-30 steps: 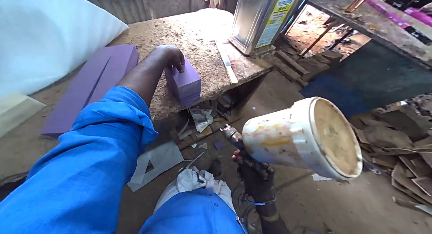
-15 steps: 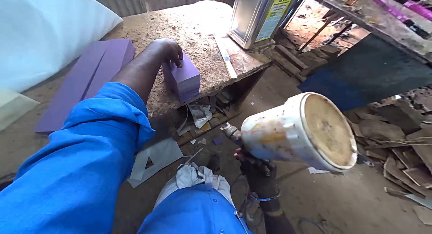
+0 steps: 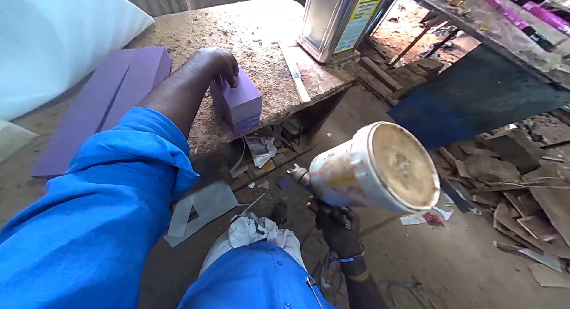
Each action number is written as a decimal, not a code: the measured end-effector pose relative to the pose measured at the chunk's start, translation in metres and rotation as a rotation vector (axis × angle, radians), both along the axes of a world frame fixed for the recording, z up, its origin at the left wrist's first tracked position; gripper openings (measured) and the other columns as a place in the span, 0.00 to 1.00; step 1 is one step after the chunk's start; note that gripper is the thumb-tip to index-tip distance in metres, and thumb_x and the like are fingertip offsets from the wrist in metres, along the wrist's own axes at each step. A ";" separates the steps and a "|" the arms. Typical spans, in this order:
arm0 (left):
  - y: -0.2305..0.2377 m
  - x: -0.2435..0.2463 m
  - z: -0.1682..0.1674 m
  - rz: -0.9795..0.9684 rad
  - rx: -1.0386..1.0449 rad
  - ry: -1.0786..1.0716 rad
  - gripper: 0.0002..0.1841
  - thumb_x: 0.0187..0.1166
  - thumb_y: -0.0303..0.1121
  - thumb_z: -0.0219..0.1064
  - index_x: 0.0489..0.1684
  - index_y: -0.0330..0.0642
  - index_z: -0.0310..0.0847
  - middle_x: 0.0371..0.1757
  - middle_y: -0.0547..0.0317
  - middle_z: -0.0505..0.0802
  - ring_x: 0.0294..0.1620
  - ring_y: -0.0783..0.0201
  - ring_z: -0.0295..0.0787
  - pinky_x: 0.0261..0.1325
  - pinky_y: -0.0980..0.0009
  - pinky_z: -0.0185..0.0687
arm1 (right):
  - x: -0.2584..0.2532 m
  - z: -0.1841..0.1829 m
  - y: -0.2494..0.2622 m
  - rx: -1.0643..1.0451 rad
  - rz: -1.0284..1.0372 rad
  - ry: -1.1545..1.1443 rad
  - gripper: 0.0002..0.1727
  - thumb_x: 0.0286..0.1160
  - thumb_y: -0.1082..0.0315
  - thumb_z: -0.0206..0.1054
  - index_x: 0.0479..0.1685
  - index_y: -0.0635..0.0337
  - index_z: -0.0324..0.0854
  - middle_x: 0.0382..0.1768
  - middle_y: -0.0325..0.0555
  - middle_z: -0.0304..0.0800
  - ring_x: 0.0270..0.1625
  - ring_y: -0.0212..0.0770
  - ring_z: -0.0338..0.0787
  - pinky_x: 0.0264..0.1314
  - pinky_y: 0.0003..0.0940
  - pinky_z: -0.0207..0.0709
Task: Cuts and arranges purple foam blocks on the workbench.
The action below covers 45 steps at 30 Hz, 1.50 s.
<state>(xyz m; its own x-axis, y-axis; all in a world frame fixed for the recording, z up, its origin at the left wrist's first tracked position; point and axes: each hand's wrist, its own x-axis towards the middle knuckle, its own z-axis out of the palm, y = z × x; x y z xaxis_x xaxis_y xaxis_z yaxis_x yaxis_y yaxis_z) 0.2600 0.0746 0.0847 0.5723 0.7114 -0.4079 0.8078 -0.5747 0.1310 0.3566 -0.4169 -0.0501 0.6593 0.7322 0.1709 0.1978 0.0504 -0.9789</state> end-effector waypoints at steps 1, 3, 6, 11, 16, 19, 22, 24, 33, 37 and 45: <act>0.000 0.000 0.000 -0.006 -0.001 0.004 0.21 0.72 0.46 0.80 0.63 0.53 0.87 0.49 0.41 0.93 0.47 0.43 0.90 0.52 0.38 0.82 | -0.002 -0.002 -0.001 0.004 -0.008 -0.026 0.10 0.65 0.70 0.78 0.42 0.65 0.88 0.36 0.42 0.97 0.26 0.32 0.91 0.24 0.28 0.87; 0.002 0.000 -0.001 -0.011 -0.003 0.003 0.22 0.72 0.46 0.80 0.63 0.52 0.87 0.49 0.41 0.93 0.48 0.42 0.91 0.54 0.37 0.83 | -0.005 -0.003 0.001 -0.001 -0.047 -0.098 0.12 0.67 0.68 0.78 0.46 0.64 0.88 0.36 0.38 0.96 0.27 0.30 0.91 0.29 0.27 0.89; 0.002 0.000 -0.003 -0.004 -0.006 0.002 0.22 0.73 0.46 0.79 0.63 0.52 0.87 0.51 0.41 0.93 0.50 0.41 0.91 0.55 0.37 0.82 | -0.001 -0.005 0.000 -0.032 0.004 -0.060 0.12 0.67 0.69 0.79 0.45 0.65 0.87 0.35 0.41 0.96 0.25 0.31 0.90 0.25 0.29 0.87; 0.005 -0.001 -0.006 -0.028 0.000 -0.018 0.23 0.70 0.46 0.81 0.63 0.50 0.88 0.54 0.39 0.93 0.57 0.35 0.90 0.59 0.30 0.80 | 0.002 -0.005 0.000 -0.066 0.000 -0.161 0.14 0.67 0.67 0.78 0.48 0.64 0.88 0.38 0.40 0.96 0.29 0.31 0.92 0.31 0.29 0.90; 0.002 -0.001 -0.003 -0.040 0.017 0.010 0.23 0.73 0.47 0.79 0.64 0.51 0.87 0.54 0.39 0.93 0.56 0.37 0.90 0.59 0.32 0.80 | 0.001 -0.010 -0.003 -0.053 0.022 -0.142 0.12 0.66 0.68 0.78 0.45 0.63 0.87 0.35 0.40 0.96 0.27 0.32 0.91 0.29 0.29 0.89; 0.002 -0.001 -0.004 -0.043 0.038 0.017 0.23 0.72 0.49 0.79 0.64 0.54 0.88 0.56 0.39 0.92 0.60 0.36 0.88 0.61 0.29 0.77 | 0.008 -0.010 -0.002 -0.100 0.020 -0.167 0.11 0.65 0.66 0.79 0.42 0.61 0.88 0.33 0.39 0.95 0.26 0.31 0.90 0.30 0.29 0.89; 0.006 -0.003 -0.006 -0.062 0.058 0.020 0.23 0.71 0.50 0.79 0.63 0.56 0.88 0.56 0.40 0.92 0.62 0.36 0.87 0.61 0.27 0.76 | 0.009 -0.011 -0.003 -0.079 0.012 -0.159 0.12 0.63 0.67 0.80 0.42 0.62 0.88 0.33 0.40 0.95 0.27 0.32 0.91 0.30 0.31 0.89; 0.006 -0.003 -0.007 -0.054 0.057 0.002 0.23 0.71 0.50 0.80 0.63 0.56 0.88 0.56 0.41 0.93 0.61 0.36 0.88 0.61 0.27 0.76 | 0.014 -0.007 0.000 -0.077 0.000 -0.267 0.15 0.66 0.66 0.79 0.49 0.63 0.88 0.40 0.39 0.96 0.39 0.31 0.95 0.46 0.30 0.93; 0.012 0.002 -0.001 0.046 -0.139 -0.038 0.23 0.73 0.42 0.80 0.67 0.50 0.86 0.51 0.41 0.94 0.50 0.42 0.93 0.56 0.40 0.85 | 0.027 -0.005 0.012 0.027 0.047 0.031 0.16 0.67 0.69 0.78 0.50 0.68 0.84 0.42 0.47 0.96 0.29 0.36 0.92 0.28 0.31 0.88; 0.025 0.014 0.005 0.163 -0.266 0.000 0.19 0.78 0.44 0.74 0.64 0.49 0.87 0.45 0.47 0.94 0.41 0.50 0.92 0.49 0.49 0.88 | 0.041 -0.005 0.019 0.080 0.113 0.042 0.14 0.71 0.68 0.76 0.52 0.63 0.87 0.44 0.44 0.97 0.29 0.32 0.91 0.29 0.27 0.87; 0.041 0.027 0.005 0.415 -0.414 -0.060 0.23 0.85 0.47 0.64 0.66 0.38 0.81 0.54 0.42 0.92 0.52 0.45 0.91 0.58 0.42 0.85 | 0.077 0.030 0.061 -0.066 0.082 0.154 0.09 0.67 0.78 0.75 0.46 0.65 0.88 0.43 0.44 0.98 0.43 0.36 0.97 0.44 0.32 0.93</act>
